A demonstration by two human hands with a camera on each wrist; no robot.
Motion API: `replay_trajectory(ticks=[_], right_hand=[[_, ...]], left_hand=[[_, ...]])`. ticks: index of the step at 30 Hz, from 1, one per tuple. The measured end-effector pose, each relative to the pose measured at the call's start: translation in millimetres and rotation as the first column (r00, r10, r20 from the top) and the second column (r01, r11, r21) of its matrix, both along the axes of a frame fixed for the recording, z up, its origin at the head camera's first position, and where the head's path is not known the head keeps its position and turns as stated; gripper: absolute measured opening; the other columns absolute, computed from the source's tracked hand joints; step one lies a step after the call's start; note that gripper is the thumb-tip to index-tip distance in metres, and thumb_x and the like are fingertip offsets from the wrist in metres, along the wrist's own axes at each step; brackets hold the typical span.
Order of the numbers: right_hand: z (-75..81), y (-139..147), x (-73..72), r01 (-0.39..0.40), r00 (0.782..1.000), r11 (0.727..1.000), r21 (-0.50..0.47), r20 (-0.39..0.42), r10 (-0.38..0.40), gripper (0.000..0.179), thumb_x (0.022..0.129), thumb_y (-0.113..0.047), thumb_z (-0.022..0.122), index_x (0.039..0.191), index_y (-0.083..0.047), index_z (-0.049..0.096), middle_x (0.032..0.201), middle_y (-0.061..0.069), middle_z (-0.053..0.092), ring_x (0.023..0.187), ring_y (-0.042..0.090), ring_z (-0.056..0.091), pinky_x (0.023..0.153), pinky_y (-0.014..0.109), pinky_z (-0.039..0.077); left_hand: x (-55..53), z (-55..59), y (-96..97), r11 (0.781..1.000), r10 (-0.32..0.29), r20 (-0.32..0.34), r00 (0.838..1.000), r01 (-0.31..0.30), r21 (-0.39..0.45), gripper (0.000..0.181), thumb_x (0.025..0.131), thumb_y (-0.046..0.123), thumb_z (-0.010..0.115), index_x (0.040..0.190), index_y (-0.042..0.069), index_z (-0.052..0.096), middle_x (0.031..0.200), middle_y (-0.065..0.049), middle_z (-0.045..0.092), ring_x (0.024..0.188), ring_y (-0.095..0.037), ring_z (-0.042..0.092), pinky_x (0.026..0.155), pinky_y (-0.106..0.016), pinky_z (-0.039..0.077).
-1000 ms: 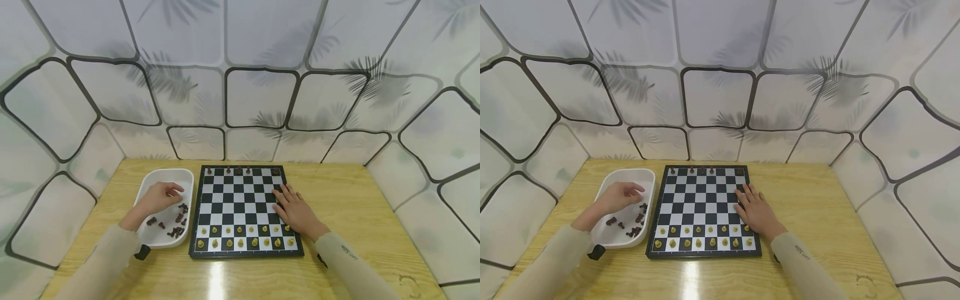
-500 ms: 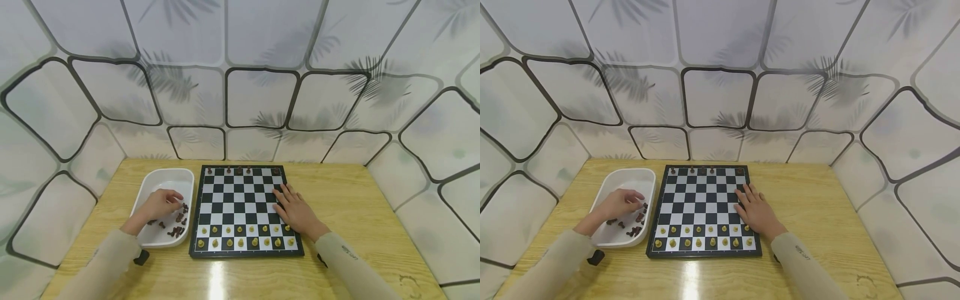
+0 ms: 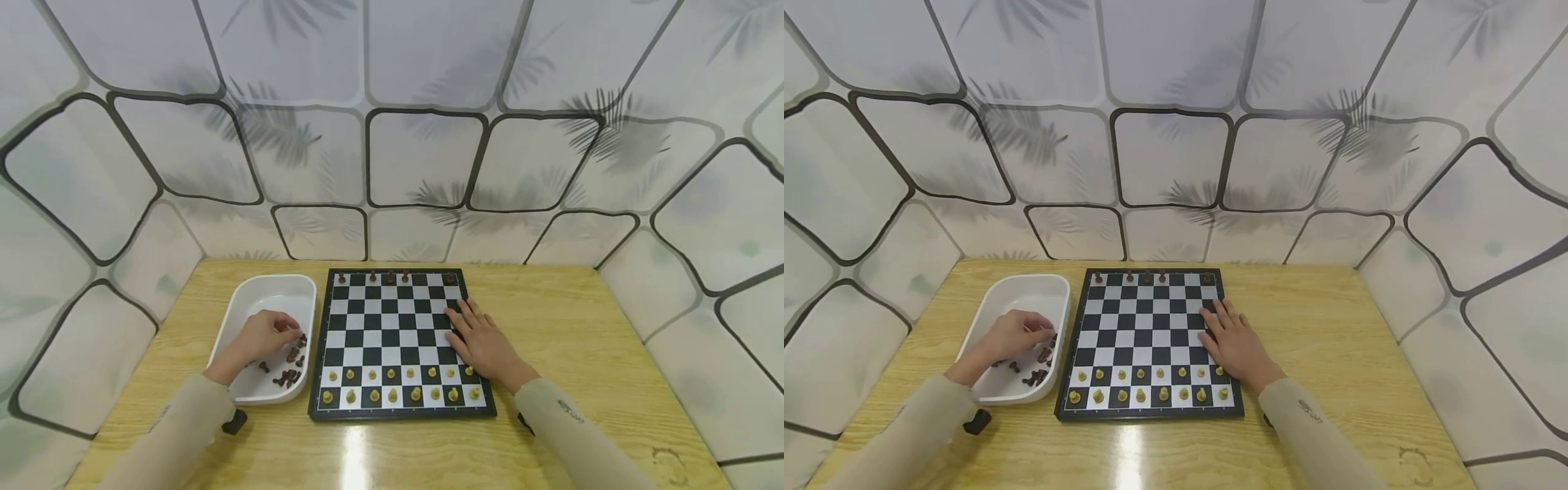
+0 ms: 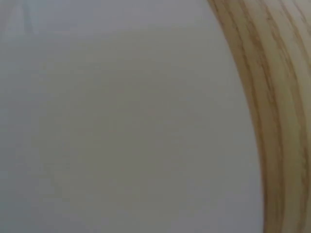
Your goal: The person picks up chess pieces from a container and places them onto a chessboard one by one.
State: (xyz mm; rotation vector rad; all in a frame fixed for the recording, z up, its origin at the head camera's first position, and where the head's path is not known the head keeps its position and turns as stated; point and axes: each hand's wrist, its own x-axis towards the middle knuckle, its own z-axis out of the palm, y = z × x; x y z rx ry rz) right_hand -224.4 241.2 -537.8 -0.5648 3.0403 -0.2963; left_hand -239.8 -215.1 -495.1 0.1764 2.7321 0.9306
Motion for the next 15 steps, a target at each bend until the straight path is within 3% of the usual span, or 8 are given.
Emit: replay_trajectory(ticks=[7, 15], right_hand=[[0.6, -0.2, -0.4, 0.006, 1.0, 1.0, 0.01, 0.005, -0.006, 0.065, 0.111, -0.049, 0.041, 0.166, -0.014, 0.034, 0.174, 0.02, 0.023, 0.163, 0.042, 0.017, 0.125, 0.066, 0.027], [0.1, 0.0, -0.6, 0.006, 1.0, 1.0, 0.018, 0.007, -0.006, 0.065, 0.111, -0.05, 0.04, 0.166, -0.014, 0.033, 0.174, 0.02, 0.023, 0.163, 0.042, 0.017, 0.125, 0.066, 0.028]], left_hand=[[-0.9, -2.5, 2.3, 1.0, -0.002, -0.007, 1.0, 0.002, -0.016, 0.019, 0.097, 0.023, 0.072, 0.105, 0.007, 0.079, 0.094, -0.008, 0.072, 0.077, -0.019, 0.061, 0.062, -0.03, 0.051], [-0.4, -1.3, 3.4, 1.0, 0.002, 0.023, 1.0, -0.002, -0.011, 0.021, 0.099, 0.023, 0.07, 0.11, 0.007, 0.079, 0.099, -0.012, 0.072, 0.079, -0.02, 0.062, 0.061, -0.031, 0.053]])
